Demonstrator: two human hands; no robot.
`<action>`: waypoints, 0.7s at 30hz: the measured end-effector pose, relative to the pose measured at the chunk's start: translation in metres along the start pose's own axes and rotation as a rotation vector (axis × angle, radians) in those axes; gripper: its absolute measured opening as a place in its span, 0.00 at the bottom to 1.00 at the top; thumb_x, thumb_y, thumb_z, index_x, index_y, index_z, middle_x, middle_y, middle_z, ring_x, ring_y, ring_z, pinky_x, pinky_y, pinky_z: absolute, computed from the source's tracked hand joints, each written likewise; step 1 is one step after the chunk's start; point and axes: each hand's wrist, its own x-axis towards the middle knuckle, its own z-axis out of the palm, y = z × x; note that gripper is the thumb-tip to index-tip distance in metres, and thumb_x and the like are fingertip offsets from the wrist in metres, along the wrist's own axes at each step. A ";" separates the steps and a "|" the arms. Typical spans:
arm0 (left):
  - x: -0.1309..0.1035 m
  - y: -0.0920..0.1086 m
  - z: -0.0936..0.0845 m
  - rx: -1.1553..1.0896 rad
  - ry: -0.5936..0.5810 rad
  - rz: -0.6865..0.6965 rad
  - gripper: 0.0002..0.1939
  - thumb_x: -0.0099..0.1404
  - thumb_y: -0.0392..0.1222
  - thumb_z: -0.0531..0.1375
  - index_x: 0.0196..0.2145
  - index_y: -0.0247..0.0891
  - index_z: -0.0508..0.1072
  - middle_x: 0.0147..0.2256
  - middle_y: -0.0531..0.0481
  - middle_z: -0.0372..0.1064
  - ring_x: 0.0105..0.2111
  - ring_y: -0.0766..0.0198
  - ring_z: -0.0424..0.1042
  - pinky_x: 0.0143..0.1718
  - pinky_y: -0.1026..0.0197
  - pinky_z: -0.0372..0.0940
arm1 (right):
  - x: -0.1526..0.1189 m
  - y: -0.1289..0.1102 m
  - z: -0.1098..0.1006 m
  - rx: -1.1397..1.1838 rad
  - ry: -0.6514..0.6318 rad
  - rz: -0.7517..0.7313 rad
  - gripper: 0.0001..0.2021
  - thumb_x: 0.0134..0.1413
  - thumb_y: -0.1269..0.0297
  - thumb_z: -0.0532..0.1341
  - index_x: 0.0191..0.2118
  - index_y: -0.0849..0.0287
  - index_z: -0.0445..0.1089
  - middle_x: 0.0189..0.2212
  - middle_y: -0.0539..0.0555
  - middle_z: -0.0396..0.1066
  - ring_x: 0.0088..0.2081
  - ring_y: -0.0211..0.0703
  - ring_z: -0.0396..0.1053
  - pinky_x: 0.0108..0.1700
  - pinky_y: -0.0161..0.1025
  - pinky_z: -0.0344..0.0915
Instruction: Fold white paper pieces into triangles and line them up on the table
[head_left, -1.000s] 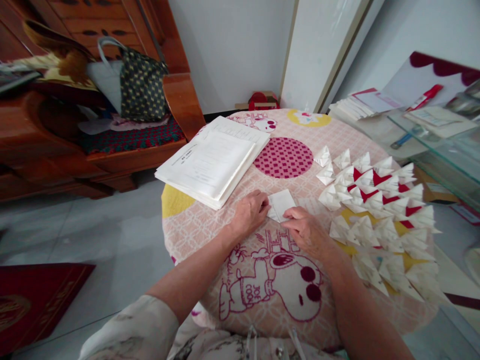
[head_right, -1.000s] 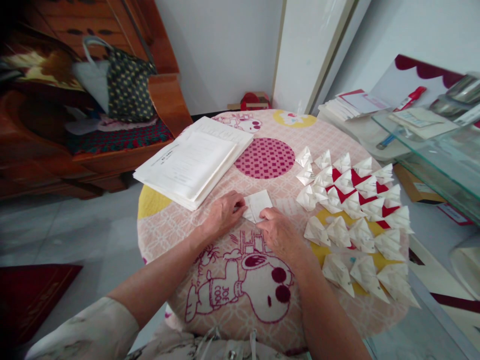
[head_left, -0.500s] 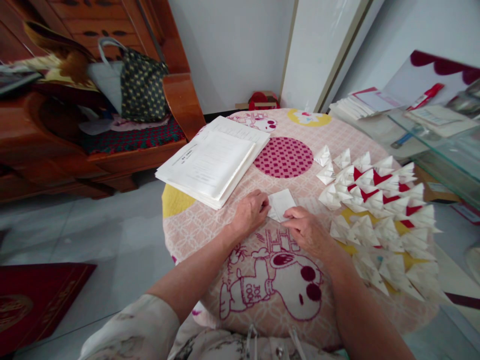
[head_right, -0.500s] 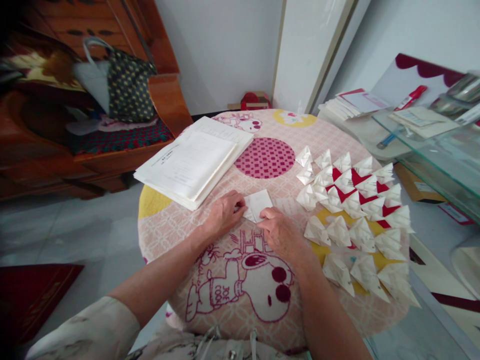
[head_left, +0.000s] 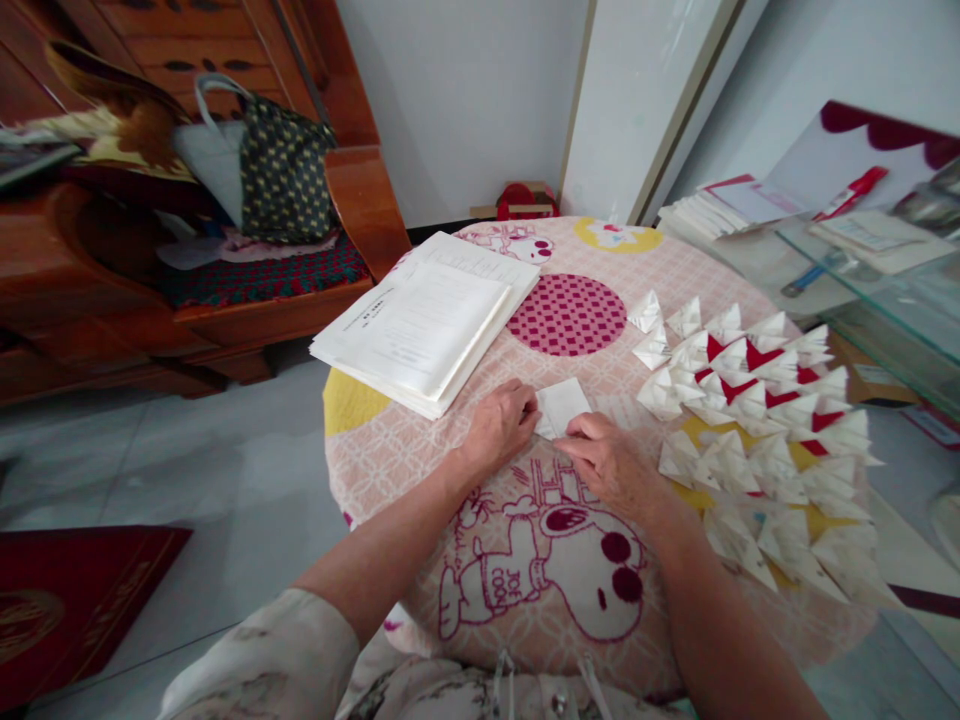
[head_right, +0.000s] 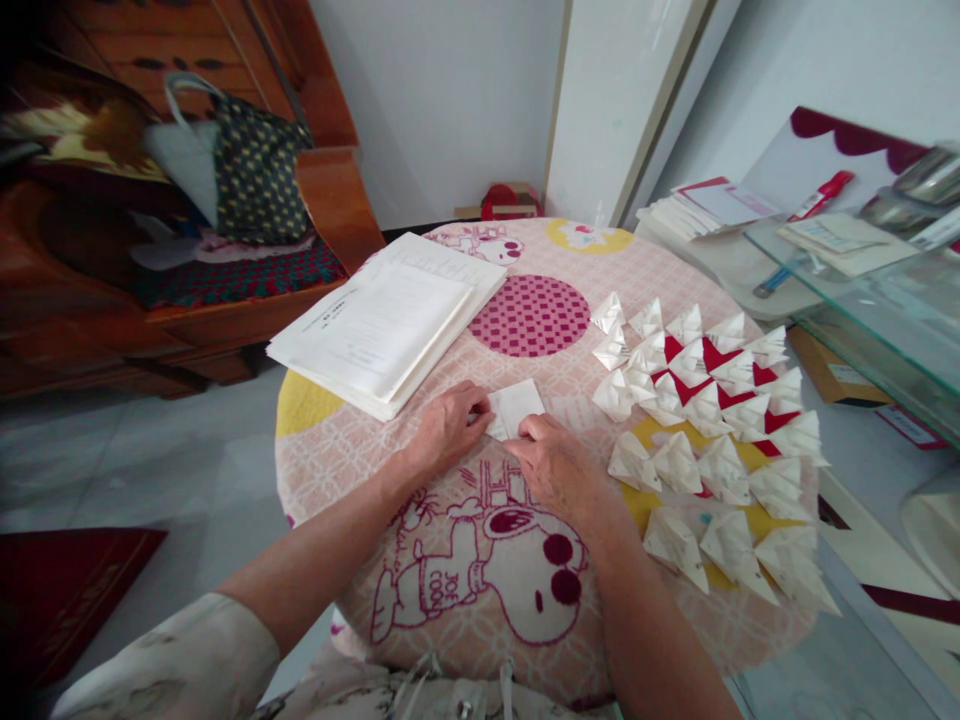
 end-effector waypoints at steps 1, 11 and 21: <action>0.000 0.000 0.000 0.001 0.000 -0.003 0.04 0.63 0.34 0.59 0.29 0.37 0.69 0.31 0.51 0.66 0.31 0.64 0.67 0.36 0.61 0.62 | 0.000 -0.001 0.000 -0.009 0.000 0.000 0.13 0.58 0.79 0.56 0.36 0.54 0.75 0.36 0.55 0.67 0.40 0.46 0.64 0.44 0.41 0.64; 0.004 -0.002 0.002 0.007 -0.002 -0.030 0.04 0.62 0.33 0.60 0.29 0.36 0.71 0.30 0.51 0.67 0.30 0.65 0.66 0.35 0.62 0.62 | 0.000 -0.003 0.000 -0.046 -0.014 0.006 0.13 0.56 0.80 0.55 0.33 0.56 0.73 0.37 0.56 0.66 0.40 0.47 0.64 0.42 0.42 0.63; 0.004 0.001 0.003 0.014 0.005 -0.052 0.05 0.61 0.34 0.60 0.28 0.37 0.71 0.30 0.51 0.67 0.29 0.65 0.67 0.34 0.62 0.62 | -0.001 0.000 0.003 -0.108 -0.018 0.004 0.12 0.57 0.79 0.55 0.33 0.56 0.72 0.38 0.55 0.66 0.40 0.45 0.64 0.42 0.40 0.63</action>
